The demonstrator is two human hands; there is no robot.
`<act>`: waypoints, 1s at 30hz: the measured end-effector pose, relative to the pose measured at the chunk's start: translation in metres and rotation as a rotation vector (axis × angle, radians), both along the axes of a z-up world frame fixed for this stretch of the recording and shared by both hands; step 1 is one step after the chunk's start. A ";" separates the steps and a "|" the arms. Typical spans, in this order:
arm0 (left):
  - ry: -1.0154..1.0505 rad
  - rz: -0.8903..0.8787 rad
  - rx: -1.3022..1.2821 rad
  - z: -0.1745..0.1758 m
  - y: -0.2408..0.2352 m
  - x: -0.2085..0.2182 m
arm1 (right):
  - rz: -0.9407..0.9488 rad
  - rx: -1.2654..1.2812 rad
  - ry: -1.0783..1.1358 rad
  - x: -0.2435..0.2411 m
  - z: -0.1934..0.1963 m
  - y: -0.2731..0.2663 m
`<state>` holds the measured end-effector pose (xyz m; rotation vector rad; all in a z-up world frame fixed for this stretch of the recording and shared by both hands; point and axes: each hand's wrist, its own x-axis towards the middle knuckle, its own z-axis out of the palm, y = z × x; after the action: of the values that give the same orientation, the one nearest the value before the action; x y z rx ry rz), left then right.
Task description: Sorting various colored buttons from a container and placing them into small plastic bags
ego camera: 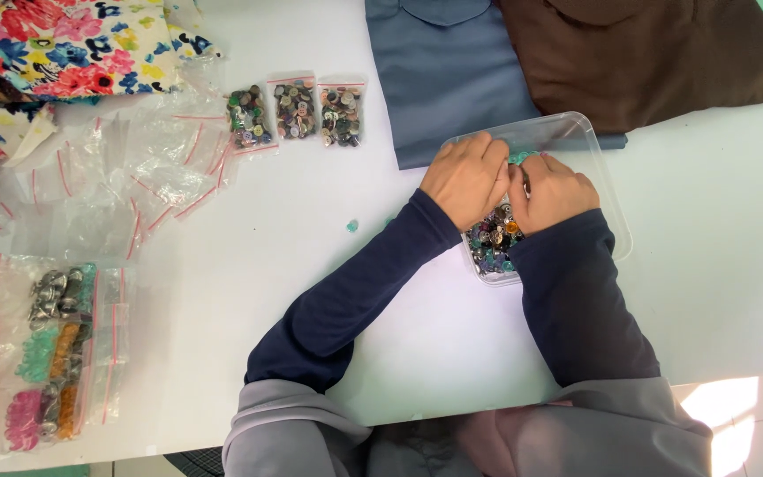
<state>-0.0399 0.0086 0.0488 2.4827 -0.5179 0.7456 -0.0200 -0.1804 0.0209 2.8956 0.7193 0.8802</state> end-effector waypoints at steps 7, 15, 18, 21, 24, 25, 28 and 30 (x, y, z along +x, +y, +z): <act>-0.157 0.006 0.008 0.032 0.054 -0.050 | 0.211 0.229 -0.181 -0.008 0.031 0.014; -0.188 0.072 -0.068 0.040 0.144 -0.122 | 0.794 0.593 -0.159 -0.112 0.042 0.082; -0.154 0.129 -0.075 0.032 0.173 -0.142 | 0.911 0.642 -0.209 -0.152 0.058 0.127; -0.137 0.175 -0.062 0.014 0.200 -0.153 | 1.004 0.583 -0.166 -0.157 0.048 0.147; -0.118 0.183 -0.047 0.013 0.215 -0.170 | 0.972 0.551 -0.103 -0.152 0.020 0.161; -0.121 0.187 -0.046 0.005 0.223 -0.174 | 0.976 0.551 -0.104 -0.149 0.017 0.164; -0.003 0.180 -0.063 -0.019 0.242 -0.183 | 0.935 0.465 -0.054 -0.141 0.009 0.175; 0.081 0.149 -0.067 -0.036 0.252 -0.187 | 0.873 0.427 -0.041 -0.138 0.008 0.183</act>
<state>-0.2267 0.2608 0.0133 2.4972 -0.2764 0.7039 -0.1576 0.0024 0.0289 2.8229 2.0939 1.2590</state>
